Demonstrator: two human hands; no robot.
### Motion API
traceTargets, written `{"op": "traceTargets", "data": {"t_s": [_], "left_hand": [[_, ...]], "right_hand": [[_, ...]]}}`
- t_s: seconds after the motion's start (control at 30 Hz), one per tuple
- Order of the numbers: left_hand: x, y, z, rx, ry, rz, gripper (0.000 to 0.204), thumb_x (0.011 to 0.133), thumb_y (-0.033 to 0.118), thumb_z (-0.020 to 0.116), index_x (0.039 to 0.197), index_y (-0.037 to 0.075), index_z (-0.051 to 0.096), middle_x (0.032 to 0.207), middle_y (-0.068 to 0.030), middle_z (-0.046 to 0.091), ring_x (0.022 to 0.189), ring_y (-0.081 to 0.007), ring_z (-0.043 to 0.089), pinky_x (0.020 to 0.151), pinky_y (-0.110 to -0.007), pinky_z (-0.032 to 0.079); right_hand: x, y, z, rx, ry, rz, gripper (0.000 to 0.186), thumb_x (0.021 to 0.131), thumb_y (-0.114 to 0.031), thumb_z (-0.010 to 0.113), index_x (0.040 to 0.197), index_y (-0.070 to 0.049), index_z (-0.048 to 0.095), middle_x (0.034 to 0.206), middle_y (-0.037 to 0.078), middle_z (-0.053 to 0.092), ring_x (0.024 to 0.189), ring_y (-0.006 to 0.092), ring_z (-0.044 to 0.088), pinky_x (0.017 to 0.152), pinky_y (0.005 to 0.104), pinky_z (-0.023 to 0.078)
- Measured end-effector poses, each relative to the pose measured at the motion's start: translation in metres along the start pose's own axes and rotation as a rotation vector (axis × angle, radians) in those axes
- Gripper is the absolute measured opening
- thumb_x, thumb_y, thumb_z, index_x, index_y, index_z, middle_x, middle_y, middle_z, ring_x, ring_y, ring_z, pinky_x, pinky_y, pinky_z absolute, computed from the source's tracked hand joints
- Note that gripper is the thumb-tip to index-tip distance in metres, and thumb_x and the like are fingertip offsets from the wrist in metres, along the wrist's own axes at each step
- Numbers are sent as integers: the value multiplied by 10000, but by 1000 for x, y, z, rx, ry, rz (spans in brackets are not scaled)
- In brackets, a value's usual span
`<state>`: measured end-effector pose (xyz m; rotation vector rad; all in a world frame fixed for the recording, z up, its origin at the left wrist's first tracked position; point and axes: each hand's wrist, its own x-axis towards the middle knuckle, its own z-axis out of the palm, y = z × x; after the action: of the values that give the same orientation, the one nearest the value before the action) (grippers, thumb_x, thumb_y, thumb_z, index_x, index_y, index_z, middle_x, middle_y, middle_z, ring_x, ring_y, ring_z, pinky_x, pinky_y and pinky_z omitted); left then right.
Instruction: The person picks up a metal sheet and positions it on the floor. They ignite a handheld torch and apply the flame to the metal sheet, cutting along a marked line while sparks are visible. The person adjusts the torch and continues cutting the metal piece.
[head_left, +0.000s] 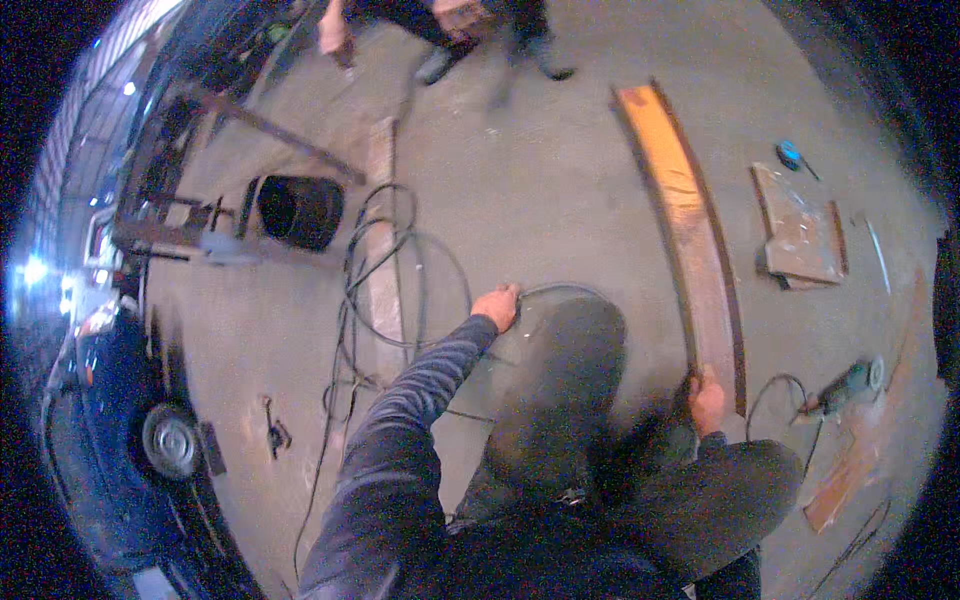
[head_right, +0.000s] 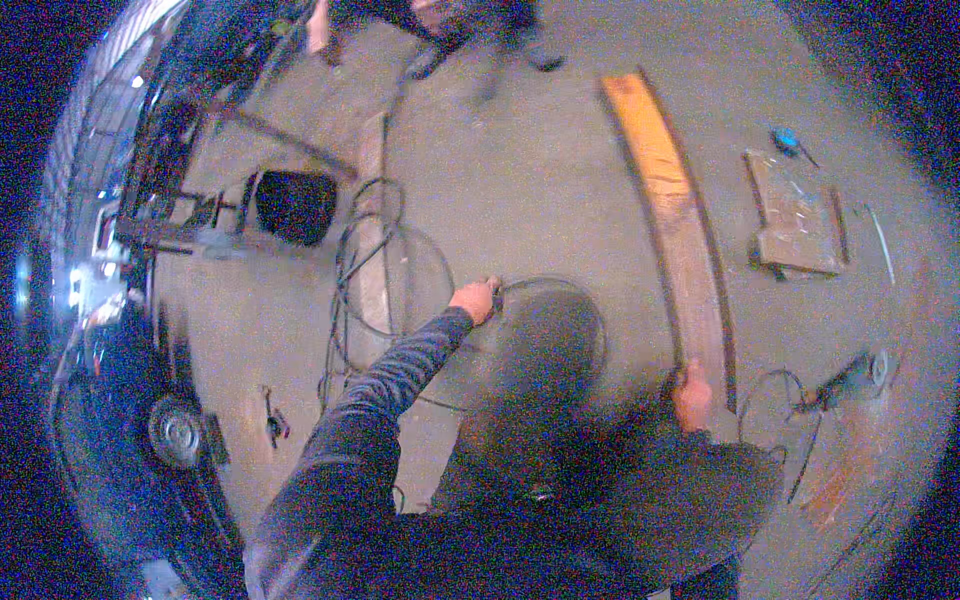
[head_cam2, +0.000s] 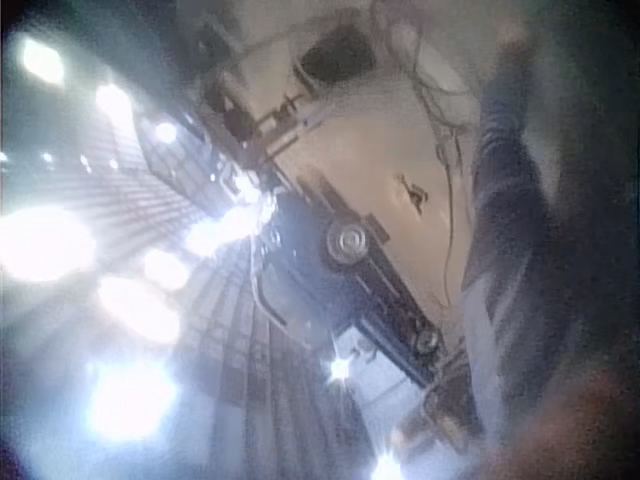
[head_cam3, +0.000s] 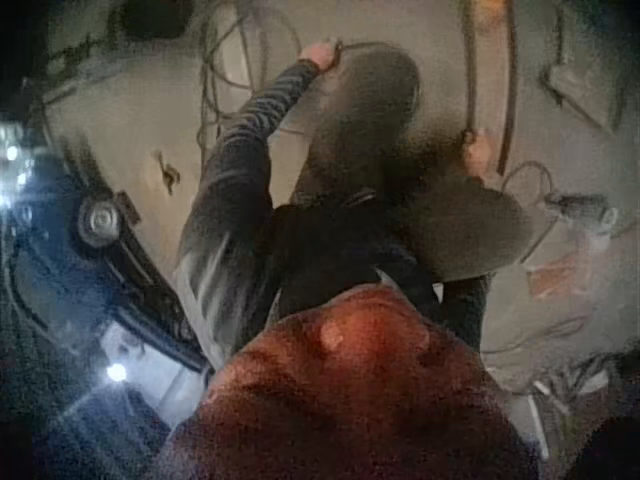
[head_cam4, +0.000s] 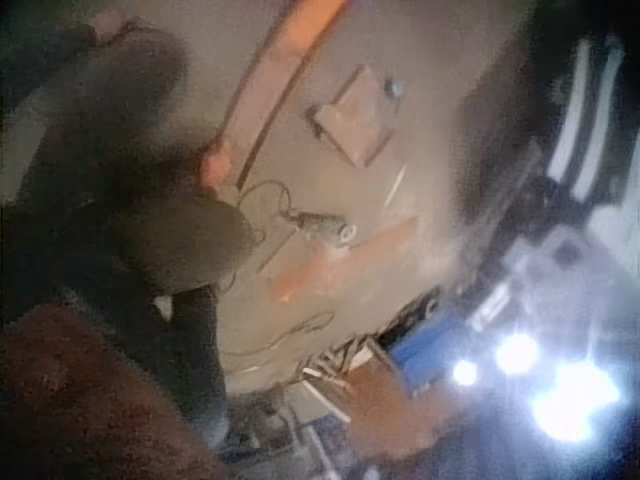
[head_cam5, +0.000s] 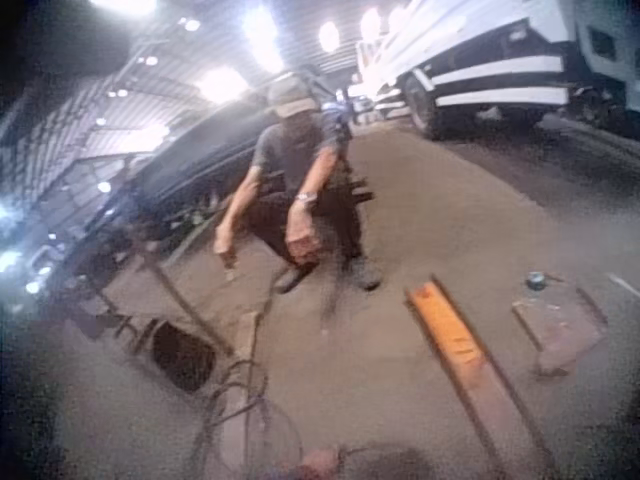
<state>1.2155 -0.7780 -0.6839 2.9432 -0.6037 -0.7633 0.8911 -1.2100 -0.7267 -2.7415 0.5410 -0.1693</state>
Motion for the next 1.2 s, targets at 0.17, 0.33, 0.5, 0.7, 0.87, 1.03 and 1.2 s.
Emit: {"op": "traceTargets", "data": {"t_s": [0.17, 0.33, 0.5, 0.7, 0.87, 1.03, 1.2], "left_hand": [[-157, -117, 4, -104, 12, -284, 325, 933, 143, 449, 1233, 44, 527, 1084, -273, 674, 1016, -450, 656, 876, -549, 508], [-239, -196, -5, 27, -142, -591, 362, 921, 204, 501, 1259, 99, 576, 1172, -228, 672, 1071, -408, 658, 909, -505, 528], [-407, -347, 14, 85, -248, -820, 328, 973, 280, 520, 1230, 94, 602, 1089, -171, 707, 953, -354, 692, 785, -455, 554], [-459, -358, 58, 634, 185, -659, 268, 968, 270, 541, 1013, 69, 713, 876, -95, 720, 758, -298, 705, 630, -444, 548], [-397, -353, 88, 433, -290, -808, 273, 935, 263, 551, 1090, 114, 720, 1062, -122, 722, 979, -314, 697, 794, -417, 571], [-335, -350, 90, 575, -576, -320, 310, 899, 295, 577, 1137, 158, 720, 1151, -142, 712, 1055, -324, 688, 873, -429, 564], [-305, -316, 111, 483, -578, -179, 318, 855, 386, 611, 1032, 148, 724, 1071, -129, 722, 969, -302, 698, 815, -443, 562]], "right_hand": [[-4, -28, 3, 8, -113, -16, 446, 952, -252, 587, 1326, -12, 552, 762, 235, 655, 663, 437, 632, 599, 525, 504], [-1, -10, 4, 37, -135, 246, 344, 929, -215, 591, 1215, -24, 583, 874, 267, 653, 794, 488, 621, 703, 570, 472], [5, -35, 15, 118, -175, 207, 308, 922, -210, 582, 1207, -95, 561, 882, 252, 647, 817, 476, 621, 699, 578, 467], [4, -20, -1, 137, -304, 383, 255, 921, -202, 577, 1150, -109, 515, 908, 252, 643, 833, 477, 620, 711, 594, 458], [10, -25, 0, 120, -322, 213, 250, 923, -204, 583, 1134, -90, 512, 829, 250, 640, 774, 493, 620, 696, 608, 457], [10, -24, 16, 62, -353, 409, 204, 912, -191, 594, 1074, -70, 565, 863, 275, 647, 777, 509, 623, 688, 599, 466], [36, -12, -9, 175, -235, 264, 183, 903, -215, 646, 991, -55, 625, 838, 170, 686, 706, 335, 672, 620, 456, 522]]}}
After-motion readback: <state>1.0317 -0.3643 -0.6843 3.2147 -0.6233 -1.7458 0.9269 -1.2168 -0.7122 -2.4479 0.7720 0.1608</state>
